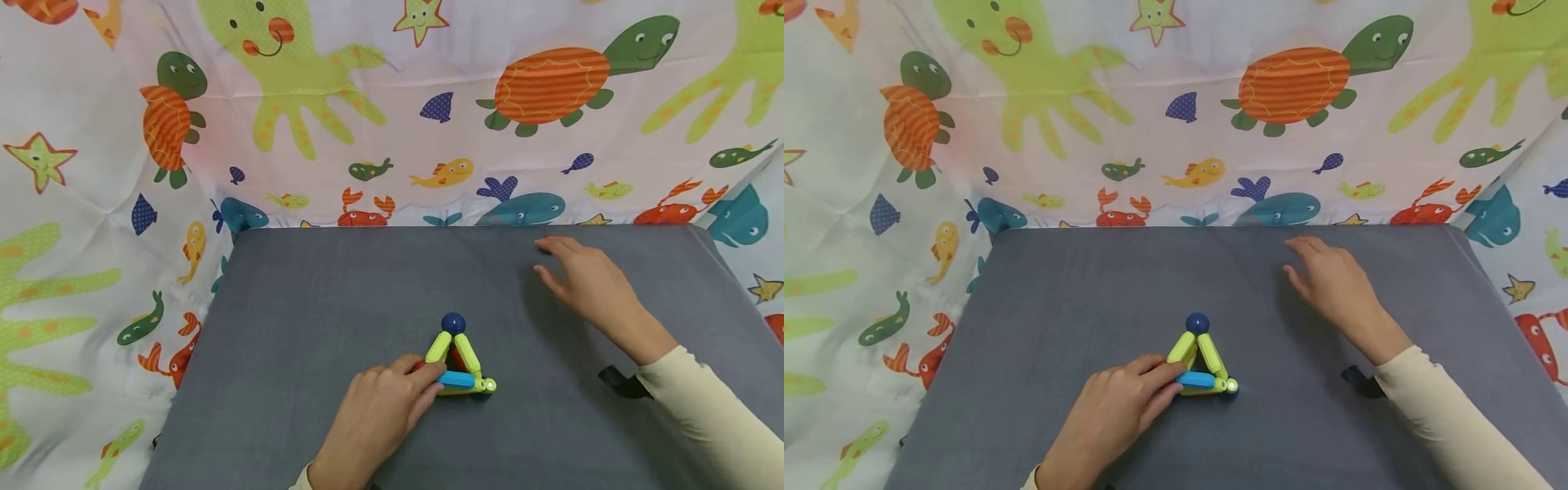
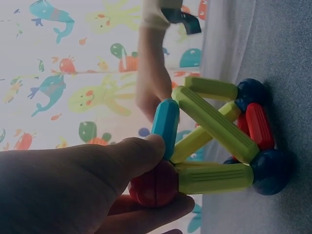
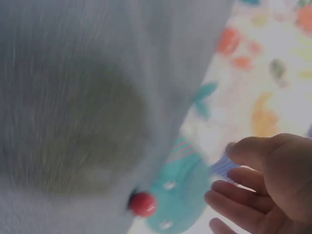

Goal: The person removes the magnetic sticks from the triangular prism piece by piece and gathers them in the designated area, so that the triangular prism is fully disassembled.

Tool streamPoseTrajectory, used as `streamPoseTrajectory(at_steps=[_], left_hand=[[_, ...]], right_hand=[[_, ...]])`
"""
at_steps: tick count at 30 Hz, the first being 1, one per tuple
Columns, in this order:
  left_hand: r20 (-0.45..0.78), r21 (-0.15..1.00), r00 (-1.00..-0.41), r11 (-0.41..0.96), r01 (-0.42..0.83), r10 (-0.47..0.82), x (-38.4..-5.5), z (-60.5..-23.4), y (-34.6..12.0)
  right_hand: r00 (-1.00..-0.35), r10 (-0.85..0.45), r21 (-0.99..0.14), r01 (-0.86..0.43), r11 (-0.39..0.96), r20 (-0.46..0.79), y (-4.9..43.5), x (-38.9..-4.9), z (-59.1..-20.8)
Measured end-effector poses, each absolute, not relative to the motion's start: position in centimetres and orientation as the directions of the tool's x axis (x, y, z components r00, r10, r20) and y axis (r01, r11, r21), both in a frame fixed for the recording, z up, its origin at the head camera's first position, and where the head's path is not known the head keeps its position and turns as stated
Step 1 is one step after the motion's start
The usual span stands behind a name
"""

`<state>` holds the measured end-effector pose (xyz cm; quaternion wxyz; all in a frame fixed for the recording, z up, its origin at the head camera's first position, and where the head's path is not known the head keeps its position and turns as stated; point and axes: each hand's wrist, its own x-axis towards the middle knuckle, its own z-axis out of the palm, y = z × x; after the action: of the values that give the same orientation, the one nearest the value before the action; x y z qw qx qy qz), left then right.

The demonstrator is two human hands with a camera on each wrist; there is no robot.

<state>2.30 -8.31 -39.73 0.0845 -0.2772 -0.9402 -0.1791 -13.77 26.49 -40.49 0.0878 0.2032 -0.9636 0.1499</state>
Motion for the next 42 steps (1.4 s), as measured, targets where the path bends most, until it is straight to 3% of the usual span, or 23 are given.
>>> streamPoseTrajectory(at_steps=[5, 10, 20, 31, 42], left_hand=[[0.249, 0.294, -0.839, 0.788, 0.541, 0.483, 2.4, -39.6, -8.5], [0.228, 0.316, -0.85, 0.79, 0.526, 0.475, 2.6, -39.4, -8.5], [0.217, 0.33, -0.852, 0.785, 0.524, 0.477, 2.5, -39.5, -8.4], [0.221, 0.332, -0.846, 0.778, 0.533, 0.485, 2.4, -39.6, -8.1], [0.22, 0.343, -0.848, 0.776, 0.53, 0.482, 2.3, -39.5, -8.0]], right_hand=[[-0.875, -0.435, -0.241, -0.479, 0.844, 0.212, 24.1, -9.8, -38.9], [-0.849, -0.5, -0.298, -0.529, 0.795, 0.173, 22.6, -6.2, -38.2], [-0.829, -0.554, -0.397, -0.537, 0.745, 0.082, 20.6, -0.5, -39.4], [-0.844, -0.533, -0.488, -0.491, 0.722, 0.061, 19.6, 1.9, -41.9], [-0.892, -0.445, -0.471, -0.43, 0.771, 0.085, 18.8, 2.3, -43.6]])
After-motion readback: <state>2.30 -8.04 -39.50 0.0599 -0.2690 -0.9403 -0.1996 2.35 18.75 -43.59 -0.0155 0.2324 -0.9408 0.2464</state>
